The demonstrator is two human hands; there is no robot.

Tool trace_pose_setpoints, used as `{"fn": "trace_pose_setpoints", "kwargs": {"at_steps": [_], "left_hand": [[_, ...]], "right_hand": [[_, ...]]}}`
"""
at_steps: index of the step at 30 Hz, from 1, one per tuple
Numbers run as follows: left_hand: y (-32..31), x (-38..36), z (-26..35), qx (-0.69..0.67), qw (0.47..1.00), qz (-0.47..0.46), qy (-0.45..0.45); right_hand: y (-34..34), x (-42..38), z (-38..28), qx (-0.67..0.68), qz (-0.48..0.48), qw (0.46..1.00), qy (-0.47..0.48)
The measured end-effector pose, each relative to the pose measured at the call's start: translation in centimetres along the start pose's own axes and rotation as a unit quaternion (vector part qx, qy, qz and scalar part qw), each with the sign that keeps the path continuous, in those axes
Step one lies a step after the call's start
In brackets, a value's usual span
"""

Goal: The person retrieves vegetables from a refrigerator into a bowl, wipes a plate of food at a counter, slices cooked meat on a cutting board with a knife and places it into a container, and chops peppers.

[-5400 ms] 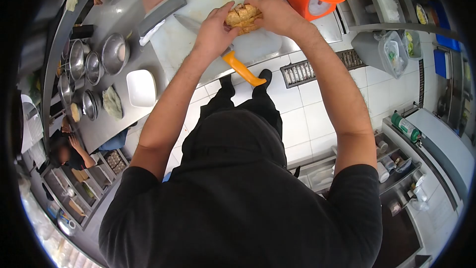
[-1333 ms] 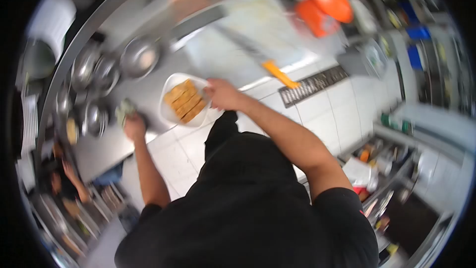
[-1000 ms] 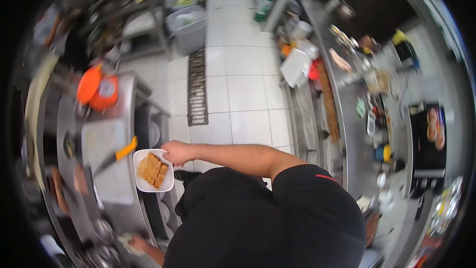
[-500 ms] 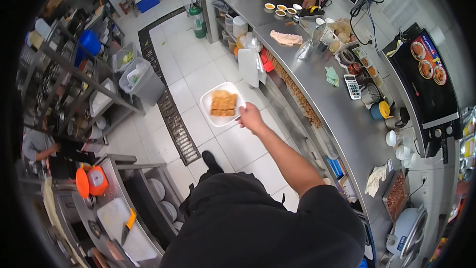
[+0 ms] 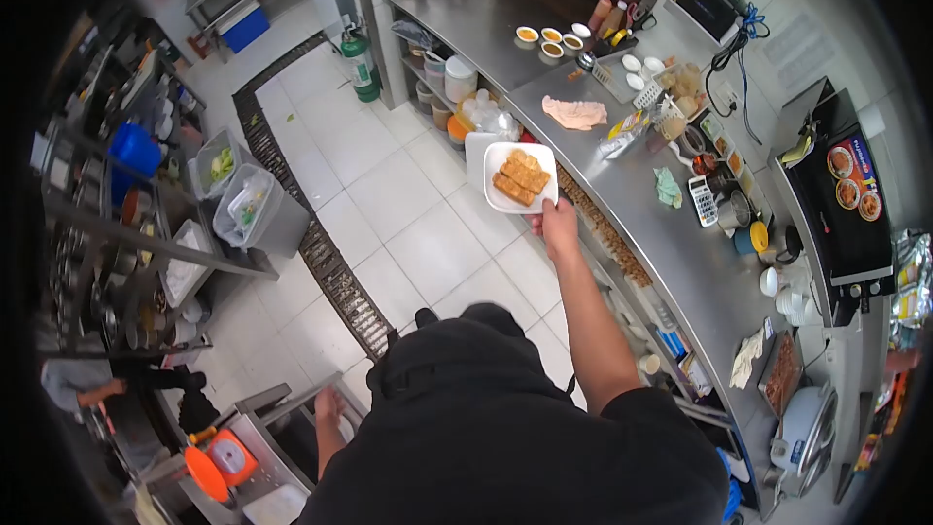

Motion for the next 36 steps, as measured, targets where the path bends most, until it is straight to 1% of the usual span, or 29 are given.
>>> {"fn": "trace_pose_setpoints", "kwargs": {"at_steps": [3, 6, 8, 9, 12, 13, 15, 17, 19, 20, 21, 23, 24, 25, 26, 27, 28, 29, 30, 31, 32, 33, 34, 35, 36], "left_hand": [[-1.1, 0.7, 9.1, 0.068, 0.994, 0.081, -0.014], [-3.1, 2.7, 14.5, 0.036, 0.995, 0.085, -0.027], [-5.0, 3.5, 16.4, 0.063, 0.995, 0.073, -0.032], [-6.4, 3.8, 17.0, 0.074, 0.994, 0.068, -0.034], [-10.5, 5.3, 16.0, 0.055, 0.998, 0.041, -0.013], [-12.1, 5.0, 15.5, 0.053, 0.997, 0.047, 0.018], [-16.2, 3.9, 14.6, 0.036, 0.994, 0.061, 0.082], [-19.6, 1.2, 14.3, 0.159, 0.985, -0.005, 0.060], [-22.8, -2.1, 13.4, 0.201, 0.976, -0.035, 0.078], [-24.2, -3.3, 13.3, 0.188, 0.976, -0.038, 0.101], [-25.5, -4.1, 13.7, 0.148, 0.980, -0.016, 0.128], [-28.2, -5.5, 14.5, 0.066, 0.981, 0.034, 0.177], [-29.1, -5.7, 15.1, 0.015, 0.979, 0.067, 0.194], [-30.1, -5.9, 15.8, -0.031, 0.973, 0.098, 0.208], [-30.9, -6.2, 17.0, -0.041, 0.973, 0.111, 0.198], [-31.1, -6.4, 18.4, -0.049, 0.973, 0.129, 0.185], [-31.4, -6.3, 19.4, -0.045, 0.971, 0.149, 0.181], [-31.5, -6.3, 20.4, -0.047, 0.971, 0.154, 0.175], [-31.5, -6.4, 21.6, -0.045, 0.972, 0.158, 0.169], [-31.4, -6.1, 22.7, -0.042, 0.973, 0.159, 0.163], [-31.3, -5.7, 23.5, -0.035, 0.972, 0.173, 0.157], [-30.9, -5.1, 24.0, -0.023, 0.972, 0.175, 0.153], [-30.5, -4.3, 24.2, -0.015, 0.973, 0.177, 0.149], [-30.1, -3.4, 24.3, -0.011, 0.973, 0.180, 0.147], [-29.7, -2.2, 23.9, 0.002, 0.974, 0.175, 0.143]], "right_hand": [[-2.5, 2.8, -0.8, 0.032, 0.018, 0.999, -0.014], [-5.7, 7.2, -2.7, 0.069, 0.027, 0.997, -0.012], [-7.8, 10.9, -3.4, 0.077, 0.028, 0.996, -0.018], [-8.7, 13.3, -3.8, 0.080, 0.026, 0.996, -0.021], [-12.3, 21.0, -5.5, 0.111, 0.002, 0.994, 0.007], [-13.6, 23.8, -5.9, 0.122, -0.005, 0.992, 0.015], [-16.2, 30.4, -6.8, 0.090, 0.000, 0.995, 0.031], [-18.5, 37.9, -6.8, 0.061, -0.014, 0.998, 0.031], [-21.2, 43.7, -8.5, 0.097, -0.017, 0.995, -0.017], [-23.2, 45.8, -9.9, 0.136, -0.012, 0.990, -0.020], [-24.3, 48.8, -10.5, 0.171, -0.055, 0.983, -0.027], [-26.5, 55.2, -10.8, 0.203, -0.040, 0.978, -0.022], [-27.6, 57.7, -11.5, 0.209, -0.044, 0.977, -0.010], [-28.6, 59.3, -12.5, 0.196, -0.026, 0.980, -0.005], [-29.4, 61.7, -12.7, 0.205, 0.000, 0.979, -0.006], [-30.1, 63.0, -13.6, 0.177, 0.015, 0.984, -0.018], [-30.7, 65.8, -13.0, 0.182, 0.035, 0.982, -0.020], [-31.0, 67.5, -13.0, 0.174, 0.029, 0.984, -0.028], [-30.9, 70.4, -12.3, 0.198, 0.031, 0.980, -0.019], [-31.0, 71.9, -12.0, 0.202, 0.046, 0.978, -0.022], [-32.1, 71.4, -13.1, 0.170, 0.115, 0.979, -0.011], [-32.8, 71.3, -14.2, 0.162, 0.143, 0.976, -0.016], [-32.1, 75.1, -12.2, 0.142, 0.137, 0.980, -0.019], [-30.9, 77.4, -11.1, 0.251, 0.089, 0.963, -0.037], [-30.9, 77.4, -11.7, 0.294, 0.008, 0.955, -0.024]]}}
Point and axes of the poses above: each hand's wrist, its own x-axis towards the middle knuckle, its own y-axis out of the back of the hand, z = x × y, the point moved 1 cm from there along x, towards the middle knuckle, and after that the axes turned 5 degrees about x, right-handed, at the moved point
